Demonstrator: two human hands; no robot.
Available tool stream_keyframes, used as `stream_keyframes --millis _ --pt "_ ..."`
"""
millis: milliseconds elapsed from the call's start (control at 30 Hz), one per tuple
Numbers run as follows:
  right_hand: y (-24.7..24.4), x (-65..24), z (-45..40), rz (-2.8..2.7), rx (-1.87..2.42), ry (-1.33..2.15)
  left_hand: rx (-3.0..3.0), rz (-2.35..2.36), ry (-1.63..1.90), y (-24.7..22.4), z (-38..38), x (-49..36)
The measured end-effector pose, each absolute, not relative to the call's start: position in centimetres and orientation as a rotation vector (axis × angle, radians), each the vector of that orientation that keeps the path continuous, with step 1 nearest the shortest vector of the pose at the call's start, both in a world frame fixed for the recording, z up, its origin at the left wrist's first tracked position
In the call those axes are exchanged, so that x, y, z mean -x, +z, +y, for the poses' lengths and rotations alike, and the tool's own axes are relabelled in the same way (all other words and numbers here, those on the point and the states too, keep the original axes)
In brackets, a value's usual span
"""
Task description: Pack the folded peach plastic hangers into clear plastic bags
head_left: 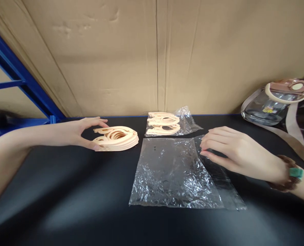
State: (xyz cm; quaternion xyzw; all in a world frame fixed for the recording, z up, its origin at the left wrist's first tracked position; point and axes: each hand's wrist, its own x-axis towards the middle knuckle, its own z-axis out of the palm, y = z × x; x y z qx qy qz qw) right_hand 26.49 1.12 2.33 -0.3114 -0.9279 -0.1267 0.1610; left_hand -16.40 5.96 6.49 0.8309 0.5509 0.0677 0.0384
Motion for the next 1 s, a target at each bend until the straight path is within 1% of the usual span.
stream_keyframes --millis 100,200,300,367,467,567,667,767,1000 --pt "2.3 -26.5 1.1 -2.638 0.872 -0.389 -2.595 1.681 0.193 6.8 6.1 16.0" --pt "2.1 -26.6 1.2 -2.582 0.892 -0.397 -2.613 1.667 0.3 7.5 5.8 15.0" --pt "2.0 -26.6 1.0 -2.474 0.958 -0.284 -2.556 1.656 0.414 8.0 4.8 13.1" --pt "1.9 -26.3 0.7 -2.371 1.054 -0.11 -2.531 1.569 0.512 7.7 4.0 11.4" --pt "1.8 -25.6 0.2 -2.187 1.189 0.322 -2.582 1.339 0.661 6.1 2.8 8.7" --pt "1.9 -24.8 -0.3 -2.072 1.213 0.756 -2.752 1.133 0.711 3.7 1.3 6.4" --pt "2.0 -24.2 -0.8 -2.05 1.191 1.078 -2.823 0.99 0.762 1.7 -0.1 4.8" --pt "2.1 -23.7 -1.4 -1.98 1.184 1.301 -2.795 0.953 0.783 0.6 -0.9 4.0" --pt "2.4 -23.5 -1.4 -1.769 1.174 1.611 -2.841 0.976 0.785 0.3 -0.6 3.9"
